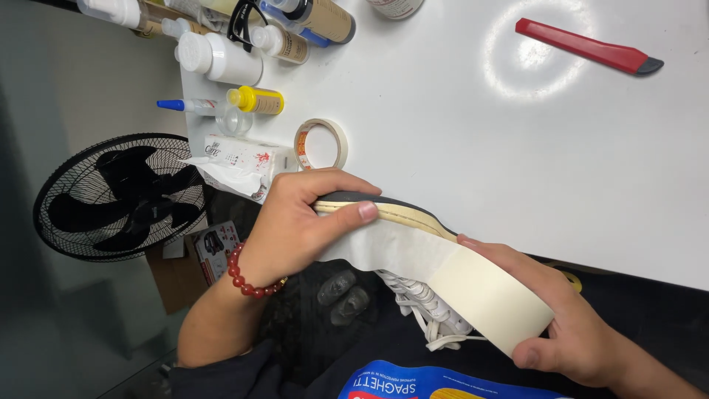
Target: The person holds a sneaker and wraps wide masking tape around its midsole, pressing the tape along the sole edge. They use a utility knife to trim the tape, then continue taping around the sole of the shoe.
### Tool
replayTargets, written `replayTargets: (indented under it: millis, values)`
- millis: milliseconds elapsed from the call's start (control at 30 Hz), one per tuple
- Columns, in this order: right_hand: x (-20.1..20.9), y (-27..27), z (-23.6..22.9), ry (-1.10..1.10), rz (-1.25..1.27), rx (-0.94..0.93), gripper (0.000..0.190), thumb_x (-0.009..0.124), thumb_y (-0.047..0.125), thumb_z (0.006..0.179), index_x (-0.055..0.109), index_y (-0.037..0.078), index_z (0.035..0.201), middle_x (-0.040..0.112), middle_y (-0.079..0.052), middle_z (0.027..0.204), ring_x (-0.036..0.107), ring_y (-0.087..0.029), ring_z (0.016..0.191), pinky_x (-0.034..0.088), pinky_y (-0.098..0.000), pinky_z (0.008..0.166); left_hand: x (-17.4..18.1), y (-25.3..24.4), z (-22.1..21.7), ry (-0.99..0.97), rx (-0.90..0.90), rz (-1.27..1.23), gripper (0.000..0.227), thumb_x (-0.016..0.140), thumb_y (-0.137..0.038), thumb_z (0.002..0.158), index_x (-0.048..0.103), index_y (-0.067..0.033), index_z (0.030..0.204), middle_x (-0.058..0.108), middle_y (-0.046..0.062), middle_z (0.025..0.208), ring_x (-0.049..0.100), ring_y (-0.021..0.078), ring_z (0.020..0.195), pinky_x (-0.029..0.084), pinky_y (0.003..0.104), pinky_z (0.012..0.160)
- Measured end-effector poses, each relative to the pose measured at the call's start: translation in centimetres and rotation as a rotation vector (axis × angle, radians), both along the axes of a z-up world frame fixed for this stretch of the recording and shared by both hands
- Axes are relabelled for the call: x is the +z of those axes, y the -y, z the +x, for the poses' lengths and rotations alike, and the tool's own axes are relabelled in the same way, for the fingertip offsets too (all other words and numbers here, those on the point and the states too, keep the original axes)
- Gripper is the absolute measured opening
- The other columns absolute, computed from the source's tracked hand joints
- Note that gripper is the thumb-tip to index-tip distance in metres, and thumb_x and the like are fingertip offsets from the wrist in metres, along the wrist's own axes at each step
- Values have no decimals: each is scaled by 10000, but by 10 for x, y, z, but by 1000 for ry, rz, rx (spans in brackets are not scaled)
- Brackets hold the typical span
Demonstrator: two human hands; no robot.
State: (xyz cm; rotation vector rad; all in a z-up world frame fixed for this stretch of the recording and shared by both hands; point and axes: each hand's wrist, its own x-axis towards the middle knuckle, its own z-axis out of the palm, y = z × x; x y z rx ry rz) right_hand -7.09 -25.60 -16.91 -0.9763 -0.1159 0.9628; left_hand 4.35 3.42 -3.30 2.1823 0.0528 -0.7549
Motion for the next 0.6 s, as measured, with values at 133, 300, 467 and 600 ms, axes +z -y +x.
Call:
replayTargets:
  millis: [133, 300, 467, 600]
  values:
    - [24, 1, 19, 152, -51, 6, 1231, 702, 832, 728, 392, -9, 1572, 505, -229, 1440, 539, -336, 1331, 486, -458, 1075, 10, -11, -7, -10, 73, -153, 203, 761, -125, 905, 782, 6, 1059, 801, 86, 971, 719, 102, 879, 576, 243, 798]
    - [50, 17, 46, 337, -139, 23, 1155, 599, 892, 758, 533, -3, 1486, 497, -215, 1487, 513, -344, 1377, 459, -475, 1121, 1, -23, -15, -5, 183, -337, 243, 746, -122, 930, 766, 41, 1109, 798, 125, 1039, 737, 137, 923, 605, 267, 838]
    - [48, 53, 56, 355, -303, 63, 1085, 644, 850, 752, 589, 21, 1450, 646, -204, 1300, 616, -348, 1291, 312, -511, 1183, -52, -20, -28, -54, 332, -760, 261, 690, -122, 1001, 716, 71, 1174, 770, 150, 1122, 736, 169, 1027, 591, 296, 960]
    - [42, 55, 46, 112, -347, -82, 1107, 737, 754, 768, 487, -1, 1538, 498, -292, 1417, 519, -440, 1369, 421, -584, 1093, -103, -17, -40, -83, 426, -878, 270, 681, -109, 1032, 706, 98, 1204, 757, 183, 1120, 718, 187, 1041, 569, 317, 984]
